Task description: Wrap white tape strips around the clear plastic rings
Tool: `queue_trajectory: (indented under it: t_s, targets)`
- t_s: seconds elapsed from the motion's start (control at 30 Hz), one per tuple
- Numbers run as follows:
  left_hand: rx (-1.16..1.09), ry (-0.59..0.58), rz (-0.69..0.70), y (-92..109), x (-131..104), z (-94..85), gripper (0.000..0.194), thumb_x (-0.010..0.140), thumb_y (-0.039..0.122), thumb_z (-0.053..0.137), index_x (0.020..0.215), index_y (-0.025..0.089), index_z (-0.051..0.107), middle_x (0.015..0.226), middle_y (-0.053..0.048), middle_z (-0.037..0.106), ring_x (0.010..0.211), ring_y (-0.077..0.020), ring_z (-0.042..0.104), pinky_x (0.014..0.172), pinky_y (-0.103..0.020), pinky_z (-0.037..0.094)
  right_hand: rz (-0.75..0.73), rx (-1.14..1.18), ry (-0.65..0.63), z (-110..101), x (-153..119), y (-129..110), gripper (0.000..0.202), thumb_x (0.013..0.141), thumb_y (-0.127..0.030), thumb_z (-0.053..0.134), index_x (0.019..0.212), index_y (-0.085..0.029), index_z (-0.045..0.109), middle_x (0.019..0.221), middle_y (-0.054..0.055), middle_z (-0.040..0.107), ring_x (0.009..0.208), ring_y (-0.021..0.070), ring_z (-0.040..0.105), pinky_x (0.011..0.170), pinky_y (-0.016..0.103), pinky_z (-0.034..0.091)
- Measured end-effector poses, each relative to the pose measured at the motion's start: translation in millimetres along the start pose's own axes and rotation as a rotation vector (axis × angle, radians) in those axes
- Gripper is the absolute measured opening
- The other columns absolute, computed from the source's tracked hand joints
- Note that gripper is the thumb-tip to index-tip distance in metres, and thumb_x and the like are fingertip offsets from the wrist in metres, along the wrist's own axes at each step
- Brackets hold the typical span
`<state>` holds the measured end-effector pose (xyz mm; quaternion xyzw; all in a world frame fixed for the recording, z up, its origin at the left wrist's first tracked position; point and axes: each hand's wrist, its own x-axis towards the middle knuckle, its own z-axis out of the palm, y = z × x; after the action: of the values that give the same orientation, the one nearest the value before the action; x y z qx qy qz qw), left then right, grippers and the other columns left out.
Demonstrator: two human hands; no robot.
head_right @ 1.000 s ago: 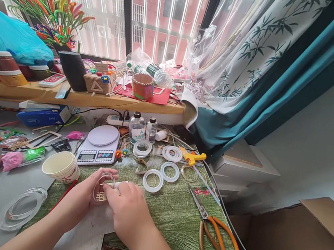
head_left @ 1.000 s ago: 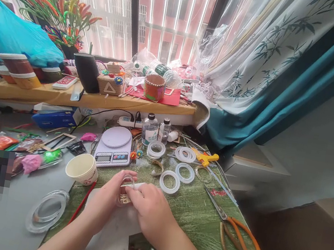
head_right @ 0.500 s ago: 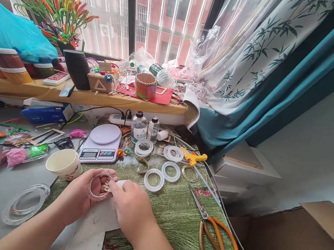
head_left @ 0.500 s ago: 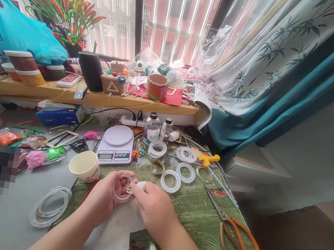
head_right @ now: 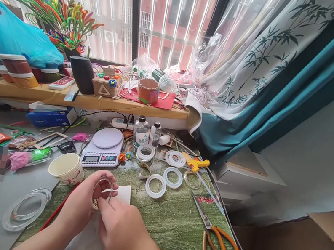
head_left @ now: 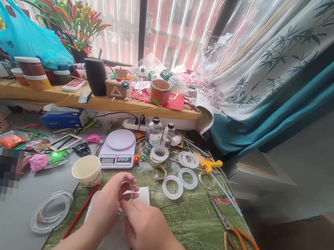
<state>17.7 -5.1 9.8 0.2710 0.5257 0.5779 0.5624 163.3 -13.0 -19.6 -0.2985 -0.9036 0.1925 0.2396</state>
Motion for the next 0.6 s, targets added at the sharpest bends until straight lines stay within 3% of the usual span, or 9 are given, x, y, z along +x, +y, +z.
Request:
queue_trajectory:
  t_s: [0.13, 0.2, 0.3, 0.43, 0.6]
  targets:
    - [-0.096, -0.041, -0.069, 3, -4, 7.3, 0.026, 0.084, 0.048, 0.068, 0.089, 0.022, 0.066, 0.094, -0.005, 0.069, 0.091, -0.0241, 0.069, 0.084, -0.036, 0.056, 0.033, 0.044, 0.091, -1, -1, 5, 0.018, 0.101, -0.025, 0.051, 0.113, -0.020, 0.064, 0.098, 0.009, 0.074, 0.084, 0.0241, 0.067, 0.074, 0.033, 0.052]
    - [-0.104, -0.106, -0.112, 4, -6, 10.3, 0.036, 0.084, 0.055, 0.069, 0.102, 0.024, 0.066, 0.100, -0.006, 0.071, 0.091, -0.0261, 0.069, 0.079, -0.036, 0.056, 0.058, 0.036, 0.171, -3, -1, 8, 0.022, 0.104, -0.025, 0.046, 0.111, -0.019, 0.066, 0.092, 0.009, 0.073, 0.082, 0.0237, 0.067, 0.074, 0.033, 0.052]
    - [-0.014, -0.179, -0.155, 3, -8, 10.4, 0.056, 0.084, 0.067, 0.064, 0.122, 0.026, 0.061, 0.096, -0.006, 0.073, 0.081, -0.0251, 0.068, 0.067, -0.033, 0.053, 0.061, 0.056, 0.214, -7, -1, 9, 0.025, 0.105, -0.026, 0.046, 0.117, -0.019, 0.067, 0.093, 0.009, 0.074, 0.084, 0.0239, 0.068, 0.076, 0.033, 0.053]
    - [0.099, -0.143, -0.066, -1, -5, 4.2, 0.059, 0.086, 0.073, 0.058, 0.118, 0.024, 0.064, 0.082, -0.002, 0.070, 0.076, -0.0217, 0.064, 0.062, -0.028, 0.048, 0.021, 0.190, 0.177, -10, -1, 10, 0.032, 0.104, -0.025, 0.047, 0.133, -0.020, 0.062, 0.102, 0.009, 0.075, 0.089, 0.0236, 0.070, 0.078, 0.032, 0.054]
    - [0.074, -0.192, -0.060, -2, 1, 0.9, 0.067, 0.085, 0.080, 0.051, 0.114, 0.022, 0.068, 0.069, 0.002, 0.061, 0.059, -0.0168, 0.054, 0.053, -0.026, 0.043, 0.057, 0.133, 0.362, -7, -4, 20, 0.041, 0.104, -0.020, 0.042, 0.143, -0.018, 0.056, 0.097, 0.011, 0.072, 0.084, 0.0232, 0.067, 0.073, 0.033, 0.054]
